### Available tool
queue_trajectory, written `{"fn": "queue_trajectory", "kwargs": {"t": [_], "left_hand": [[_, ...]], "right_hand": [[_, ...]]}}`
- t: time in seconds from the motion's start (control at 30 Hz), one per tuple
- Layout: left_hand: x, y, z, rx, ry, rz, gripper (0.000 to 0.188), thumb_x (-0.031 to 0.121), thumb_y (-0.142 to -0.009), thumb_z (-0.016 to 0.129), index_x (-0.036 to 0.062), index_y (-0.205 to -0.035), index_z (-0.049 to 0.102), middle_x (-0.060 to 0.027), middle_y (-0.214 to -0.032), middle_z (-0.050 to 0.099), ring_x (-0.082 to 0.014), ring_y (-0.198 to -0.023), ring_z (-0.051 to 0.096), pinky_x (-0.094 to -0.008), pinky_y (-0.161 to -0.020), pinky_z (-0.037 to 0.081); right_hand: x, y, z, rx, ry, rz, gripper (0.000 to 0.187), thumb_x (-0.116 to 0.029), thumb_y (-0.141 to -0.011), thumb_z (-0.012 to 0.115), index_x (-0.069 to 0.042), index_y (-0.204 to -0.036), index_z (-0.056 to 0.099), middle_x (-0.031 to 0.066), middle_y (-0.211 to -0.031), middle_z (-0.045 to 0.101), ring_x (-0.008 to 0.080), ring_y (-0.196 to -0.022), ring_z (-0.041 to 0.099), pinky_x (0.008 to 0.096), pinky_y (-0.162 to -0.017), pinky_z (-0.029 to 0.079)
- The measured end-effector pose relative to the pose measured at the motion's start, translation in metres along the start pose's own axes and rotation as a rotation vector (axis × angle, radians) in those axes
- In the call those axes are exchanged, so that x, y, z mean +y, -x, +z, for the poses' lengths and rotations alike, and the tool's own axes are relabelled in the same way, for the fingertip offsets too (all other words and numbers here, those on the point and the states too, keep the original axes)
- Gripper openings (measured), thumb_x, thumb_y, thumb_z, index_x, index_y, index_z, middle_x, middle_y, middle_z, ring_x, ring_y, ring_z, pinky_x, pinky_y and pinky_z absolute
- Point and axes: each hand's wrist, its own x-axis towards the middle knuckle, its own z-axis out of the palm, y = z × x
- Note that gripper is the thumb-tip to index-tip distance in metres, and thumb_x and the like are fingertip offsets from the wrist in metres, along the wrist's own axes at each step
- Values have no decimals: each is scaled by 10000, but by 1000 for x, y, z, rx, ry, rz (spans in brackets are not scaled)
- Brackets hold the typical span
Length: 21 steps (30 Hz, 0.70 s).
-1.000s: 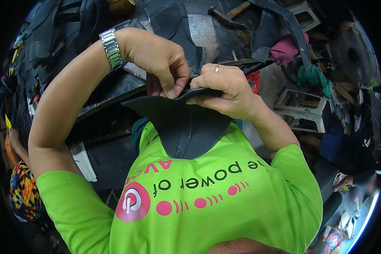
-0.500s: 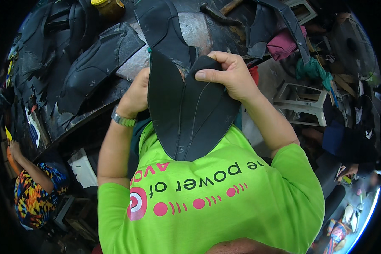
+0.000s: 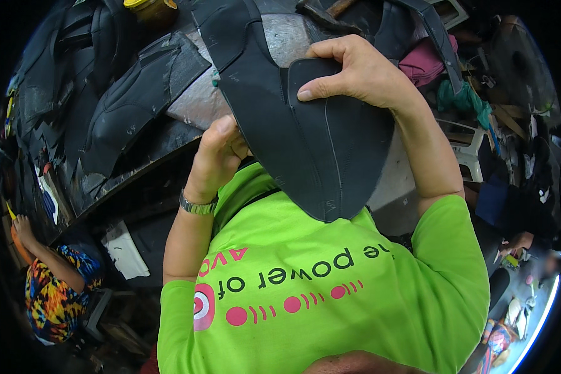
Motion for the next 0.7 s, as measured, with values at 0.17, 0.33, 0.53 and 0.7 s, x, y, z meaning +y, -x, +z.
{"fn": "queue_trajectory", "kwargs": {"t": [0.17,0.33,0.53,0.7], "left_hand": [[-2,-11,28,312,-989,262,204,160,-830,800,1,-915,705,-72,-817,690,-190,-630,644,-284,-645,511],[1,-13,32,335,-1439,470,225,188,-764,829,28,-874,717,-68,-859,635,-250,-730,611,-334,-646,495],[-2,-18,25,318,-1591,525,212,195,-729,831,44,-828,721,-57,-986,661,-237,-947,587,-384,-838,391],[0,-21,22,316,-1640,560,247,219,-720,835,49,-853,714,-55,-1002,681,-236,-976,601,-403,-888,335]], "right_hand": [[8,-4,5,43,155,-28,330,-113,-736,840,44,-979,682,17,-819,664,59,-804,573,242,-736,489],[13,3,12,110,202,-87,334,-168,-747,834,38,-932,646,95,-709,630,116,-679,594,317,-640,487],[14,9,16,161,333,-5,394,-196,-742,832,27,-1002,636,165,-823,664,248,-711,640,327,-681,500],[12,8,12,184,301,14,434,-190,-739,831,22,-1038,599,178,-884,672,254,-767,659,336,-719,511]]}}
